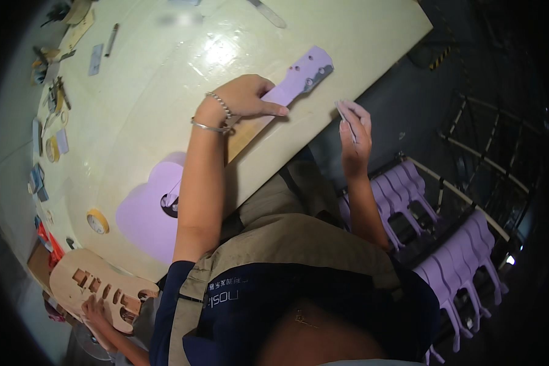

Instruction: The person sands a purple guitar neck and headstock using a sanding block, focusing on the edges and surfaces. They repeatedly flip and rotate the piece to sand different sides and areas, including the headstock and the neck joint.

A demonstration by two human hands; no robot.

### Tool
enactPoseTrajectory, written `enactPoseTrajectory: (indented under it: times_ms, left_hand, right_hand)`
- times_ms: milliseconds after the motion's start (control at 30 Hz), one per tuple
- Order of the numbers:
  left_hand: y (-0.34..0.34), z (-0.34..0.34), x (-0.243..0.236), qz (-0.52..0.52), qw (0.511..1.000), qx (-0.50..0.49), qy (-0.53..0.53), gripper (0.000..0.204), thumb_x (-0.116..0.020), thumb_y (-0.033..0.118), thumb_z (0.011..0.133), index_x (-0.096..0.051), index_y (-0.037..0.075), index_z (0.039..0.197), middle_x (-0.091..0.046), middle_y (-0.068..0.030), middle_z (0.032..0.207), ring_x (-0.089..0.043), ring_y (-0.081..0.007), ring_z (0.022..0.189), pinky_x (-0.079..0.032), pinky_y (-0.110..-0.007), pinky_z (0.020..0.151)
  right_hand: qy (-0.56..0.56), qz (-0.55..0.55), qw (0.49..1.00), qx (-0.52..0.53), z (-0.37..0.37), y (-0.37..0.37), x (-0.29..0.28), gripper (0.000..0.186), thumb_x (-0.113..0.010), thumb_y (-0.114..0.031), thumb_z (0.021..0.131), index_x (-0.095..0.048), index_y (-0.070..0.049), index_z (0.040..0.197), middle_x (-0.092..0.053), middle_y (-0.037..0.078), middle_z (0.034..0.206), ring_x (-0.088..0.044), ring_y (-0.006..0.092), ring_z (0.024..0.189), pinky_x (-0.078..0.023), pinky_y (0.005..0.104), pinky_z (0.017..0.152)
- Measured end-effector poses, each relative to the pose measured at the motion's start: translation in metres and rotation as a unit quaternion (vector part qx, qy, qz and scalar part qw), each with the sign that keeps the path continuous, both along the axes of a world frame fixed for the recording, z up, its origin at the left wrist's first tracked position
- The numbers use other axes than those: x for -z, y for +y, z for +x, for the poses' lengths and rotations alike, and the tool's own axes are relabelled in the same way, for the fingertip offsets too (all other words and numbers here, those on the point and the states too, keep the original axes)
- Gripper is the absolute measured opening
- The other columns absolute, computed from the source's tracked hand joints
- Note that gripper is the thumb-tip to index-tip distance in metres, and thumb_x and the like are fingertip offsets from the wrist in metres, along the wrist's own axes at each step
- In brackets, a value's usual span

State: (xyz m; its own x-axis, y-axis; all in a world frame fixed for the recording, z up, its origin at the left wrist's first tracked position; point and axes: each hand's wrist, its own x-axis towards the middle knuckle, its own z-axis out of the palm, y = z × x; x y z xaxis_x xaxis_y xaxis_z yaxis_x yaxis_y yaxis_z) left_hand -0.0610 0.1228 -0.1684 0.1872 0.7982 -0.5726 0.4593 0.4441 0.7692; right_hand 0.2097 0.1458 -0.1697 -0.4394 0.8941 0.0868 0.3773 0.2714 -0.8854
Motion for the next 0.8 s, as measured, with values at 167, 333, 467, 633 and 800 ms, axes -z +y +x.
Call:
enactPoseTrajectory:
  times_ms: [167, 333, 467, 633, 800]
  left_hand:
    - [-0.001, -0.002, 0.006, -0.073, 0.994, 0.006, -0.084, 0.041, -0.079, 0.025, 0.079, -0.066, -0.004, 0.104, -0.064, -0.0001, 0.082, -0.054, -0.0056, 0.071, -0.044, -0.02, 0.064]
    - [-0.01, -0.007, 0.017, -0.038, 0.989, -0.026, -0.142, 0.045, -0.084, 0.035, 0.073, -0.07, -0.002, 0.094, -0.066, -0.0052, 0.075, -0.057, -0.0133, 0.069, -0.047, -0.027, 0.069]
    - [-0.003, -0.007, 0.013, -0.043, 0.991, 0.002, -0.124, 0.045, -0.084, 0.035, 0.073, -0.07, -0.002, 0.094, -0.066, -0.0043, 0.075, -0.057, -0.0128, 0.068, -0.048, -0.026, 0.068]
    - [-0.003, -0.006, 0.013, -0.032, 0.986, -0.011, -0.163, 0.045, -0.083, 0.033, 0.075, -0.068, -0.003, 0.097, -0.067, -0.0024, 0.079, -0.057, -0.0097, 0.07, -0.048, -0.025, 0.069]
    - [-0.001, -0.002, 0.011, -0.034, 0.984, -0.012, -0.173, 0.043, -0.082, 0.032, 0.077, -0.068, -0.003, 0.097, -0.066, -0.0018, 0.078, -0.056, -0.0086, 0.071, -0.048, -0.024, 0.069]
  right_hand:
    - [-0.105, 0.209, 0.972, -0.005, -0.01, 0.026, 0.025, 0.037, -0.063, -0.005, 0.082, -0.067, -0.008, 0.119, -0.058, 0.012, 0.123, -0.052, 0.0272, 0.104, -0.043, 0.0363, 0.092]
    - [-0.115, 0.286, 0.95, -0.053, -0.033, 0.049, 0.056, 0.042, -0.073, -0.013, 0.077, -0.068, -0.011, 0.118, -0.059, 0.008, 0.126, -0.051, 0.0257, 0.099, -0.043, 0.0356, 0.086]
    - [-0.142, 0.266, 0.948, -0.104, -0.04, 0.022, 0.052, 0.034, -0.061, -0.021, 0.088, -0.067, -0.012, 0.12, -0.059, 0.004, 0.13, -0.05, 0.0221, 0.096, -0.038, 0.033, 0.085]
    - [-0.139, 0.304, 0.938, -0.095, -0.034, 0.05, 0.062, 0.035, -0.061, -0.022, 0.089, -0.065, -0.012, 0.122, -0.059, 0.002, 0.132, -0.051, 0.0173, 0.093, -0.035, 0.0308, 0.084]
    - [-0.138, 0.278, 0.944, -0.114, -0.035, 0.018, 0.05, 0.039, -0.066, -0.019, 0.083, -0.065, -0.014, 0.122, -0.061, -0.002, 0.128, -0.05, 0.0185, 0.087, -0.037, 0.0312, 0.08]
